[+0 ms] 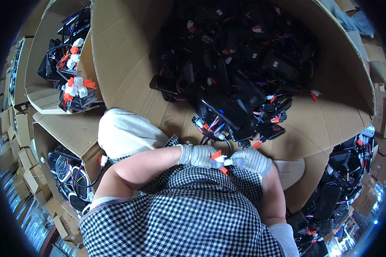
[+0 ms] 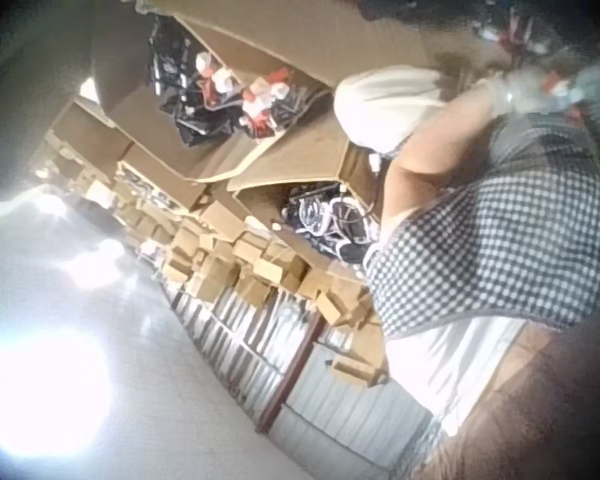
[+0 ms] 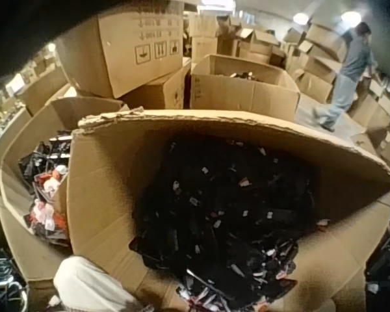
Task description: The person tests electronic display units by connecting their wiring harnesses to a connector to light up the screens, disconnecting them, and placing the tested units into a cardboard box.
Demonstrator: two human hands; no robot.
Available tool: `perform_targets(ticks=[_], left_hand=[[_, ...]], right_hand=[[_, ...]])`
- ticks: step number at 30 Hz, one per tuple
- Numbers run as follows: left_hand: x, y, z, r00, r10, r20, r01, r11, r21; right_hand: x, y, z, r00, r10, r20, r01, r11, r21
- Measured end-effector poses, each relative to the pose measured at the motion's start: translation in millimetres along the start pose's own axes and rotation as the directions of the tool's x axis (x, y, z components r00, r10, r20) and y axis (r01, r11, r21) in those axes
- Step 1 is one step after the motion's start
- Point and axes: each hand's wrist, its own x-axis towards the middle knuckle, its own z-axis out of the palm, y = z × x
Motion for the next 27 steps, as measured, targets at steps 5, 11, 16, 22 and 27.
perform_targets(ticks=[5,11,16,22,27], left_hand=[[1,-3,2,0.988,-0.147,0.055,0.147,0.989,0.008],[-5,33,-18,0.993,-0.116,-0.037,0.114,0.993,-0.039],[-16,45,-48,0.963,-0.113,-0.243,0.084,0.988,-0.126],[-14,36,-57,0.936,0.093,-0.338,-0.118,0.991,-0.054],[-10,30,-57,0.898,0.217,-0.382,-0.231,0.973,0.009]], right_hand=[[-2,-9,-5,0.990,-0.136,-0.024,0.130,0.976,-0.174],[-4,-21,-23,0.977,-0.187,-0.103,0.150,0.944,-0.295],[28,-17,-84,0.709,-0.134,-0.692,0.408,0.878,0.248],[108,-8,-153,0.563,0.341,-0.753,0.659,0.365,0.658],[138,-17,-161,0.628,0.341,-0.699,0.727,0.064,0.684]])
